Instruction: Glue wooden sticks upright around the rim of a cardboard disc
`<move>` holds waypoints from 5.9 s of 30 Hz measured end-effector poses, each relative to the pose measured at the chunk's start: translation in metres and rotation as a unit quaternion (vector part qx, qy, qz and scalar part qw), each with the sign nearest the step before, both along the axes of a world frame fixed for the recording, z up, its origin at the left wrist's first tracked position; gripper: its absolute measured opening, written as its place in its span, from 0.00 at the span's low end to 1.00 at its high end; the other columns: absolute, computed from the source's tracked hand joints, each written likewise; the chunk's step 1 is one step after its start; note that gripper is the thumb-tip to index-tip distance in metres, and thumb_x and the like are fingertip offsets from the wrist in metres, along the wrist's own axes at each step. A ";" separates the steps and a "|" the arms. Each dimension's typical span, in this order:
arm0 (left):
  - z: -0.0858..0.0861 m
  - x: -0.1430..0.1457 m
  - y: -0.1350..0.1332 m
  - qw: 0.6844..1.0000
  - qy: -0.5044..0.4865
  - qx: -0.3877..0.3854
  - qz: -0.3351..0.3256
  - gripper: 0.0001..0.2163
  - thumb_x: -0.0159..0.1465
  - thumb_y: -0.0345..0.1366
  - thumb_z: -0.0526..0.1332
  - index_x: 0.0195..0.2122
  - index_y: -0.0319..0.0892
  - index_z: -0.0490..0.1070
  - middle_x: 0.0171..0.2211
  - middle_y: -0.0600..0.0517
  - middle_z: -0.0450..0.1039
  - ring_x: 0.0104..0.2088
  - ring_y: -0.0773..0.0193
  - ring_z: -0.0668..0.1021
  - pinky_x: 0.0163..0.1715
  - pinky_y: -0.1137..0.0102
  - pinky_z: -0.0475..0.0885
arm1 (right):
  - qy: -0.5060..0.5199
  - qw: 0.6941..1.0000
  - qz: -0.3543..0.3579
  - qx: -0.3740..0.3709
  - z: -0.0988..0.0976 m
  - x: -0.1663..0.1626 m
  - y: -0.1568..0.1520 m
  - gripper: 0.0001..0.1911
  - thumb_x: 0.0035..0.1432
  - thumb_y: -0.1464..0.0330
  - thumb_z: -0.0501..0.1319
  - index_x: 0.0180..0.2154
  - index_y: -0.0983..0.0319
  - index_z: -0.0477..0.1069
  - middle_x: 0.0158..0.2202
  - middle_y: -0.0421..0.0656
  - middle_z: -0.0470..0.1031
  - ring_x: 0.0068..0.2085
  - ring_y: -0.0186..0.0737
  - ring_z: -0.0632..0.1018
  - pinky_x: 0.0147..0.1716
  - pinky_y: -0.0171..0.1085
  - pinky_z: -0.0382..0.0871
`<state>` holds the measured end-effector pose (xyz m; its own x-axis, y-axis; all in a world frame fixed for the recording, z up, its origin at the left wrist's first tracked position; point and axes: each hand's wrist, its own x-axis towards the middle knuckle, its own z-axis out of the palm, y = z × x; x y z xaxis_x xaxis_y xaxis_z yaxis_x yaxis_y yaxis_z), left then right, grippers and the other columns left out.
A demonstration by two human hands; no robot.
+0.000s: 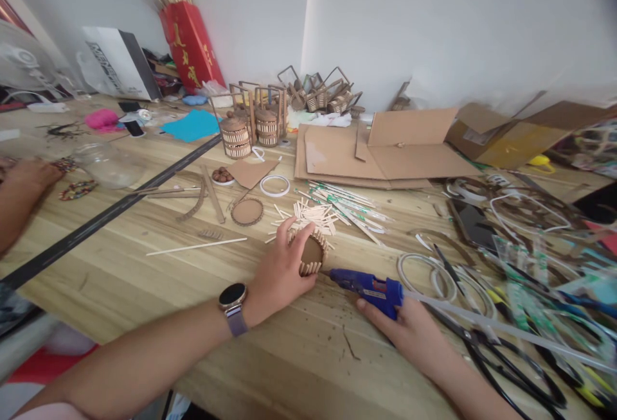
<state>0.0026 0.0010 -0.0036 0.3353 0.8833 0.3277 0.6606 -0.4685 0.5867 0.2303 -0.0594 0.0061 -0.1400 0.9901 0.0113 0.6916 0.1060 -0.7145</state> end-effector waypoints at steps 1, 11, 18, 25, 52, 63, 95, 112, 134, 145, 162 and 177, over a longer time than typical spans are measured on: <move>0.000 0.000 0.000 1.000 -0.004 0.001 -0.001 0.41 0.52 0.26 0.67 0.63 0.51 0.50 0.64 0.41 0.45 0.62 0.43 0.64 0.58 0.49 0.67 | -0.003 1.000 0.002 0.000 0.000 0.000 0.000 0.25 0.58 0.53 0.57 0.49 0.61 0.76 0.42 0.49 0.82 0.41 0.52 0.81 0.45 0.49 0.75; 0.000 0.000 0.000 1.000 0.002 -0.003 -0.005 0.40 0.52 0.26 0.67 0.64 0.49 0.50 0.64 0.40 0.45 0.62 0.43 0.63 0.58 0.50 0.68 | -0.012 1.000 0.005 0.013 0.002 -0.005 0.000 0.25 0.59 0.54 0.56 0.50 0.62 0.76 0.47 0.50 0.80 0.44 0.53 0.81 0.46 0.49 0.74; -0.001 -0.001 0.000 1.000 0.003 0.004 -0.009 0.41 0.53 0.26 0.67 0.64 0.51 0.48 0.64 0.41 0.45 0.61 0.44 0.65 0.57 0.51 0.68 | -0.024 1.000 0.002 -0.001 0.002 -0.005 0.001 0.26 0.59 0.54 0.54 0.50 0.63 0.77 0.47 0.50 0.81 0.44 0.53 0.81 0.45 0.48 0.75; -0.001 0.000 0.001 1.000 0.010 0.009 -0.009 0.40 0.53 0.26 0.67 0.64 0.48 0.49 0.64 0.40 0.46 0.62 0.44 0.63 0.59 0.51 0.66 | -0.014 1.000 0.007 -0.004 0.001 -0.005 0.001 0.25 0.60 0.55 0.55 0.51 0.61 0.76 0.48 0.48 0.80 0.47 0.53 0.80 0.48 0.47 0.73; -0.001 -0.001 0.001 1.000 0.010 -0.009 -0.008 0.41 0.51 0.26 0.68 0.64 0.49 0.49 0.65 0.40 0.45 0.62 0.42 0.64 0.57 0.49 0.68 | 0.040 0.998 -0.040 -0.008 -0.001 -0.004 0.003 0.26 0.56 0.51 0.57 0.47 0.62 0.76 0.46 0.51 0.80 0.48 0.53 0.78 0.51 0.47 0.70; 0.001 -0.001 0.002 1.000 0.017 -0.017 -0.009 0.41 0.51 0.27 0.70 0.64 0.48 0.50 0.64 0.40 0.46 0.61 0.43 0.65 0.58 0.50 0.67 | 0.014 0.955 0.085 -0.283 0.028 0.027 0.002 0.28 0.54 0.41 0.54 0.27 0.60 0.66 0.22 0.38 0.67 0.24 0.34 0.67 0.23 0.32 0.59; -0.001 -0.002 0.002 0.999 0.005 -0.016 -0.028 0.41 0.52 0.28 0.68 0.64 0.51 0.49 0.65 0.41 0.45 0.63 0.44 0.62 0.58 0.49 0.66 | -0.335 0.926 0.161 0.062 0.039 -0.017 0.070 0.09 0.55 0.79 0.58 0.33 0.62 0.74 0.34 0.48 0.77 0.37 0.44 0.77 0.37 0.36 0.65; 0.000 -0.002 0.002 0.999 0.013 -0.018 -0.023 0.41 0.52 0.28 0.69 0.64 0.50 0.50 0.64 0.41 0.45 0.63 0.44 0.62 0.58 0.50 0.67 | -0.201 0.963 0.181 0.018 0.049 -0.011 0.062 0.09 0.61 0.73 0.51 0.35 0.61 0.69 0.33 0.44 0.76 0.33 0.39 0.75 0.33 0.34 0.66; 0.000 -0.001 0.003 0.999 0.002 0.002 -0.037 0.39 0.53 0.29 0.69 0.63 0.48 0.50 0.64 0.40 0.46 0.63 0.45 0.63 0.58 0.51 0.68 | -0.167 0.921 0.224 0.273 0.025 -0.037 0.062 0.07 0.59 0.78 0.59 0.34 0.61 0.73 0.48 0.50 0.70 0.49 0.49 0.70 0.47 0.48 0.70; -0.001 -0.001 0.003 0.999 0.000 -0.003 -0.045 0.39 0.53 0.29 0.68 0.63 0.48 0.50 0.64 0.40 0.46 0.62 0.45 0.64 0.58 0.51 0.67 | -0.264 0.862 0.216 0.374 0.018 -0.041 0.059 0.05 0.59 0.77 0.61 0.35 0.62 0.72 0.45 0.47 0.74 0.46 0.47 0.70 0.43 0.43 0.67; -0.002 -0.002 0.006 0.998 -0.002 -0.008 -0.058 0.40 0.52 0.28 0.68 0.63 0.51 0.49 0.64 0.42 0.45 0.63 0.44 0.62 0.57 0.49 0.68 | -0.303 0.836 0.194 0.415 0.015 -0.043 0.058 0.09 0.61 0.77 0.55 0.32 0.63 0.72 0.39 0.47 0.73 0.40 0.46 0.68 0.46 0.45 0.64; 0.001 -0.010 0.009 0.996 -0.030 -0.049 -0.062 0.48 0.46 0.30 0.76 0.64 0.51 0.48 0.66 0.41 0.42 0.67 0.43 0.56 0.63 0.49 0.62 | -0.240 0.918 0.184 0.256 0.053 -0.007 0.040 0.11 0.67 0.68 0.54 0.32 0.61 0.70 0.30 0.43 0.74 0.32 0.42 0.75 0.32 0.38 0.66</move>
<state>-0.0075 0.0096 -0.0026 0.4255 0.8655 0.2642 0.5634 -0.4818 0.6712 0.2234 -0.0196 0.0592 -0.5755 0.7559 0.3121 0.7631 0.6336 -0.1274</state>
